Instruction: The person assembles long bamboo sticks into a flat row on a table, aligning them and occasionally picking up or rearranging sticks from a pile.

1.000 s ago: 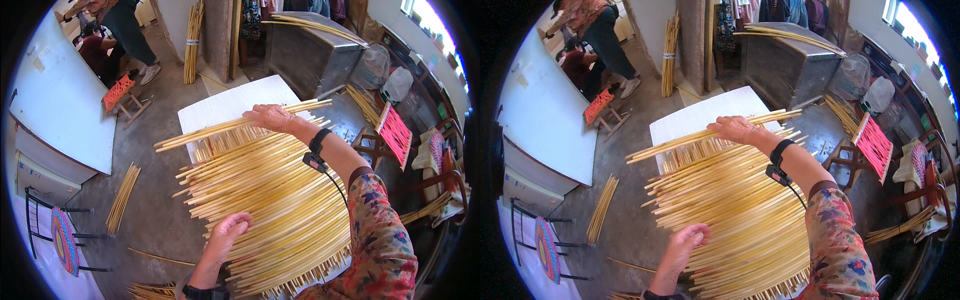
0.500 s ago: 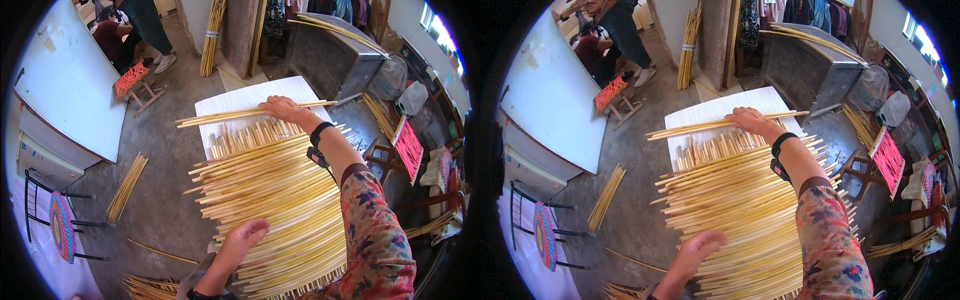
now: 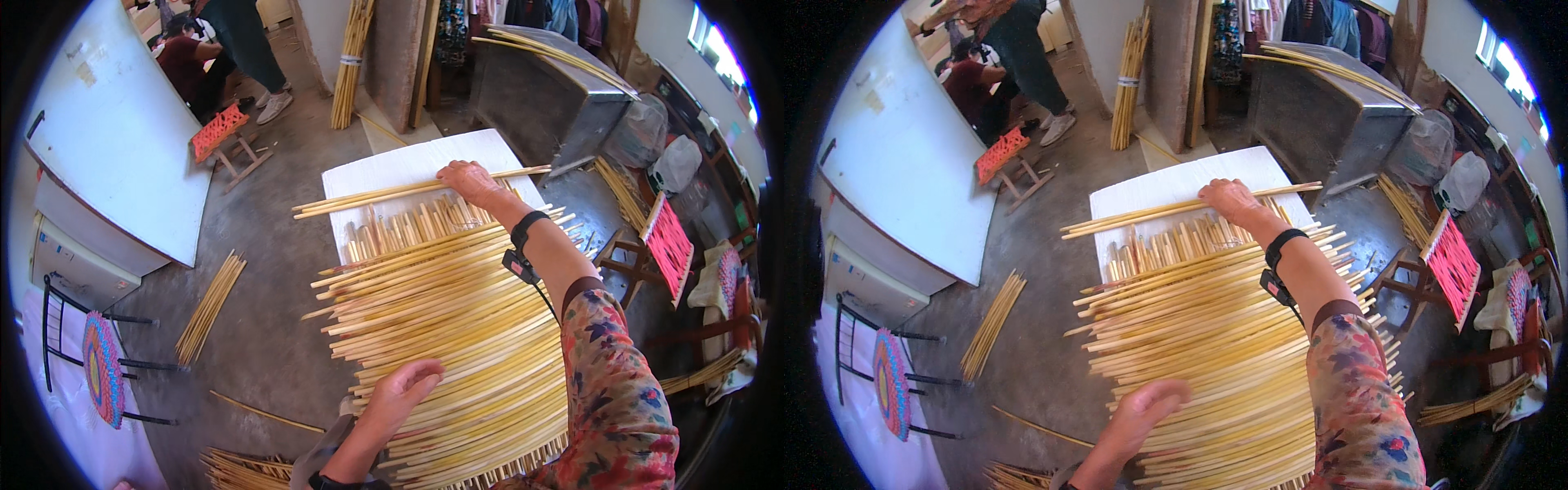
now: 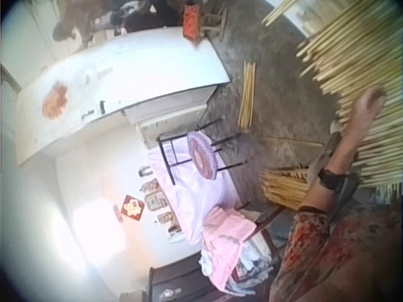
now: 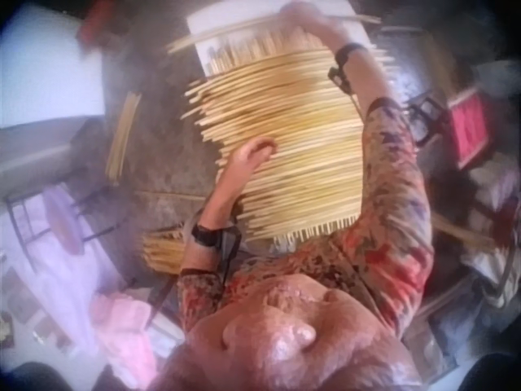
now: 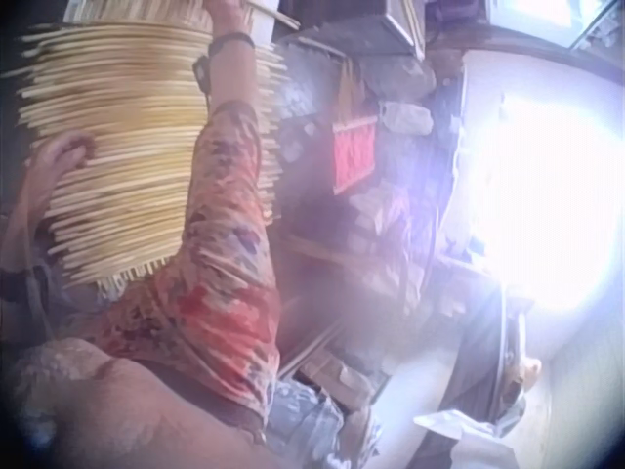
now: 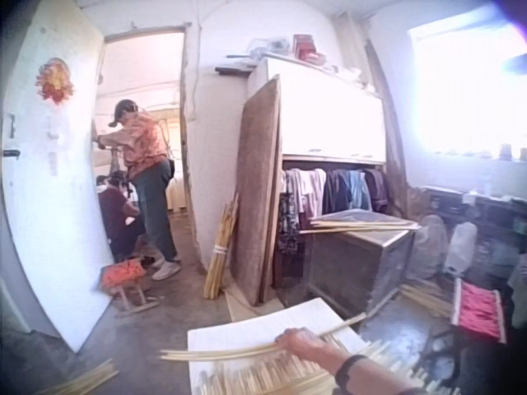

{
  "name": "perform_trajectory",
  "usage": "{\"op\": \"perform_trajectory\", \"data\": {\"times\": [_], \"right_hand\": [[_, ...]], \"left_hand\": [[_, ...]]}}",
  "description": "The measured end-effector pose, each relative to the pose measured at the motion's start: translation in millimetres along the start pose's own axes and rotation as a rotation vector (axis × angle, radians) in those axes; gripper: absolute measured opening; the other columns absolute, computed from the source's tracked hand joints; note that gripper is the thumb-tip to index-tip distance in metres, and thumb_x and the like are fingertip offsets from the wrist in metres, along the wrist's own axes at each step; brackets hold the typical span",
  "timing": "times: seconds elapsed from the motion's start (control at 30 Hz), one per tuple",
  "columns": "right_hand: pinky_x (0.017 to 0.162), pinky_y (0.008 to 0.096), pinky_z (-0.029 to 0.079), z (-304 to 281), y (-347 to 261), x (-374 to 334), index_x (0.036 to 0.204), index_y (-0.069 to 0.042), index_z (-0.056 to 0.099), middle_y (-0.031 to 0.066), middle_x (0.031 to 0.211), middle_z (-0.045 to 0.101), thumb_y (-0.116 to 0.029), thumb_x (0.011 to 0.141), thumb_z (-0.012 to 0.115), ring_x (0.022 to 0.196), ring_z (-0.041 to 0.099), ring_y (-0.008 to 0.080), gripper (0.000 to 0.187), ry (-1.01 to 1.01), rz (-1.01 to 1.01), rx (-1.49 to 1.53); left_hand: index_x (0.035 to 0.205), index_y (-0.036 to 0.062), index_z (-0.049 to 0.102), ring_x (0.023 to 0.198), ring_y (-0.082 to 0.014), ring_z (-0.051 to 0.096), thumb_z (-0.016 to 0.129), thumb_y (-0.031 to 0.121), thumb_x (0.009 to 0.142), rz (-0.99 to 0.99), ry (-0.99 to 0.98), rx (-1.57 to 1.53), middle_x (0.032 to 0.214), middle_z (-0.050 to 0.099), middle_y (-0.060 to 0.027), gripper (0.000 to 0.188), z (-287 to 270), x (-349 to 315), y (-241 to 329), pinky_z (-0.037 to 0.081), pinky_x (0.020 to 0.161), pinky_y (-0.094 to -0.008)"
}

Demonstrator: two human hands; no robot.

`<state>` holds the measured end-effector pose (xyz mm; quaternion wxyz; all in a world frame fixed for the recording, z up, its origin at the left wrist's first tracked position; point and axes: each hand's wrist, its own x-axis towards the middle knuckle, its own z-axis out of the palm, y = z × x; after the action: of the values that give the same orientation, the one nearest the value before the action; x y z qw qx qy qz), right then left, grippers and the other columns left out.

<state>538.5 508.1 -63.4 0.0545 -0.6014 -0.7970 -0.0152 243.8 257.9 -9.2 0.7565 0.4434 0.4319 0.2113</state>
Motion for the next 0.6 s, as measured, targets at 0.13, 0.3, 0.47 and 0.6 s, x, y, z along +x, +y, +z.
{"op": "perform_trajectory", "data": {"times": [0.13,0.3,0.47,0.6], "right_hand": [[0.085,0.0372,0.043,9,3,5,0.100,-0.013,0.062,0.0087,0.095,0.060,-0.005,0.079,0.051,0.096,0.057,0.0248,0.024,0.072,-0.009,0.012],[0.084,0.0370,0.043,9,-2,7,0.096,-0.013,0.062,0.0084,0.094,0.060,-0.006,0.079,0.051,0.095,0.057,0.0244,0.021,0.085,-0.021,-0.056],[0.082,0.0369,0.042,-1,-8,10,0.096,-0.011,0.062,0.0073,0.091,0.061,-0.003,0.078,0.052,0.092,0.058,0.0234,0.022,0.039,-0.077,-0.178],[0.081,0.0381,0.042,-3,-8,15,0.091,-0.010,0.062,0.0088,0.091,0.061,-0.002,0.076,0.054,0.093,0.058,0.0242,0.018,0.001,-0.101,-0.215]], "left_hand": [[0.109,0.0005,0.056,0.097,-0.0117,0.054,0.055,0.011,0.086,-0.002,0.008,0.023,0.102,0.061,-0.0035,0.026,2,-1,4,0.041,0.086,-0.0259],[0.111,0.0001,0.055,0.097,-0.0110,0.054,0.056,0.015,0.087,0.015,-0.009,0.040,0.103,0.059,-0.0039,0.028,-1,-2,2,0.042,0.086,-0.0246],[0.113,0.0002,0.053,0.096,-0.0102,0.054,0.057,0.017,0.087,0.041,-0.027,0.060,0.103,0.058,-0.0037,0.031,-1,-1,-1,0.042,0.085,-0.0235],[0.113,0.0009,0.053,0.094,-0.0096,0.054,0.058,0.017,0.087,0.021,-0.029,0.069,0.101,0.058,-0.0026,0.031,-1,0,-2,0.043,0.083,-0.0230]]}}
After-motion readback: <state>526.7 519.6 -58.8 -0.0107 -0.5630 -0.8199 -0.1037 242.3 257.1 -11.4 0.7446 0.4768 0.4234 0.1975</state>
